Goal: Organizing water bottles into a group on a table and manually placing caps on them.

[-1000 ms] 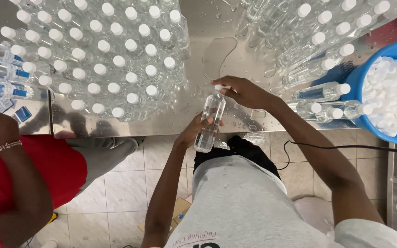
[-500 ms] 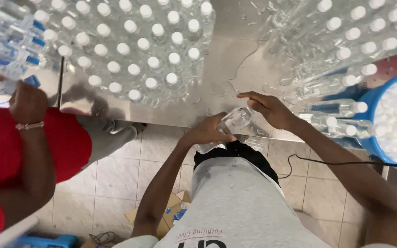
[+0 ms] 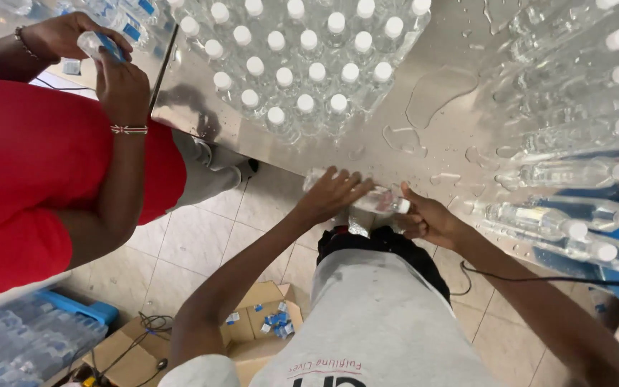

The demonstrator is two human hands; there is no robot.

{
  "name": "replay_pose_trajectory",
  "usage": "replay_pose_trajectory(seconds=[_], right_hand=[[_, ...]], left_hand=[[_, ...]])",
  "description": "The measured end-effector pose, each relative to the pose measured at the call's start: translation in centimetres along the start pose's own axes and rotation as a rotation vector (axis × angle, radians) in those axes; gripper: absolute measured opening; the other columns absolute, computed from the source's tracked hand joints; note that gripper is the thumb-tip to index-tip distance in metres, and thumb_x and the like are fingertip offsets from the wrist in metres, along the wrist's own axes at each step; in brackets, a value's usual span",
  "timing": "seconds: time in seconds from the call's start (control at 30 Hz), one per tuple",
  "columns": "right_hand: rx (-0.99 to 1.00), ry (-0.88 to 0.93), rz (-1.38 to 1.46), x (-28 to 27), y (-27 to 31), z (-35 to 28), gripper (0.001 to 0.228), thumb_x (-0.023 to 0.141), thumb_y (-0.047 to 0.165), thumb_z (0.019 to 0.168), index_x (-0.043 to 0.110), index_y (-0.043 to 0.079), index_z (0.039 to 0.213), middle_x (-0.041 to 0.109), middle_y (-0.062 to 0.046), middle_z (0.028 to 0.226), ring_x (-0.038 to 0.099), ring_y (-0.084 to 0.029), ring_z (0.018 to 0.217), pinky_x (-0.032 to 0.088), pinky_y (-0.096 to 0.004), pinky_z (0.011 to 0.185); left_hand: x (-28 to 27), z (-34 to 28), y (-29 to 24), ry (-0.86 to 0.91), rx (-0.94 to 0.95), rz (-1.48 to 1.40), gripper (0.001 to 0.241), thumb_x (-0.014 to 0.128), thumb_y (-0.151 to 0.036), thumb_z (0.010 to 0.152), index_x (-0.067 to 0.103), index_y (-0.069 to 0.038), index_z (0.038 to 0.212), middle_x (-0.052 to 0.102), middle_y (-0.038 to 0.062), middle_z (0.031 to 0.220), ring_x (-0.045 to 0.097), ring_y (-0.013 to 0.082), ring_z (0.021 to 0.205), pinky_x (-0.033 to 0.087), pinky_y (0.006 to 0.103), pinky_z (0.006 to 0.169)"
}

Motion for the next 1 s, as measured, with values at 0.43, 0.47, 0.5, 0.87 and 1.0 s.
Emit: replay_pose_trajectory(seconds=[0.43,0.47,0.5,0.87,1.0], right_hand=[[-0.413,-0.263,-0.148,-5.2,2.3,-5.4,0.048,0.046,0.033,0.116,0.056,0.000,0.150,0.041,-0.002,0.070,0.045,-0.015,0.057,0.042,-0.030,0.056],[-0.421,-0.285,-0.125,-5.5,1.8,-5.9,0.046,0.047,0.031,0.116,0.057,0.000,0.148,0.042,-0.003,0.071,0.045,-0.016,0.058,0.043,-0.031,0.057],[-0.429,-0.308,-0.103,-5.8,1.3,-6.4,0.043,0.048,0.029,0.116,0.058,0.001,0.147,0.042,-0.004,0.071,0.046,-0.016,0.059,0.043,-0.031,0.057],[-0.634,-0.781,-0.402,-10.2,-1.2,-8.4,0.032,0.056,0.022,0.115,0.066,0.006,0.141,0.058,-0.011,0.070,0.058,-0.021,0.062,0.044,-0.036,0.063],[-0.897,-1.458,-1.359,-11.7,0.1,-13.5,0.023,0.066,0.013,0.115,0.071,-0.003,0.132,0.064,-0.018,0.110,0.061,-0.038,0.102,0.056,-0.049,0.074]], left_hand=[[2.9,-11.6,15.3,-0.702,-1.380,-0.475,0.118,0.111,-0.034,0.079,0.037,0.013,0.159,0.042,0.041,0.158,0.035,0.0545,0.156,0.019,0.0574,0.137],[3.7,-12.2,15.1,-0.702,-1.396,-0.432,0.121,0.111,-0.036,0.079,0.035,0.012,0.161,0.038,0.043,0.160,0.032,0.0564,0.157,0.019,0.0595,0.137],[4.5,-12.8,14.8,-0.701,-1.412,-0.390,0.124,0.111,-0.037,0.080,0.033,0.012,0.163,0.033,0.046,0.163,0.029,0.0582,0.158,0.018,0.0616,0.137],[10.3,-18.2,15.5,-0.561,-1.513,-0.408,0.130,0.104,-0.028,0.099,0.000,0.002,0.171,0.009,0.044,0.173,0.021,0.0565,0.165,0.014,0.0631,0.143],[7.4,-18.1,14.7,-0.686,-1.225,-0.428,0.117,0.099,-0.034,0.119,-0.001,-0.007,0.174,0.008,0.020,0.179,0.017,0.0399,0.172,0.016,0.0554,0.143]])
Point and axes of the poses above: each hand's wrist, its own z-axis towards the middle knuckle, its own x-axis out of the palm, y = z × x, the point moved 2 cm from there along z, towards the middle knuckle
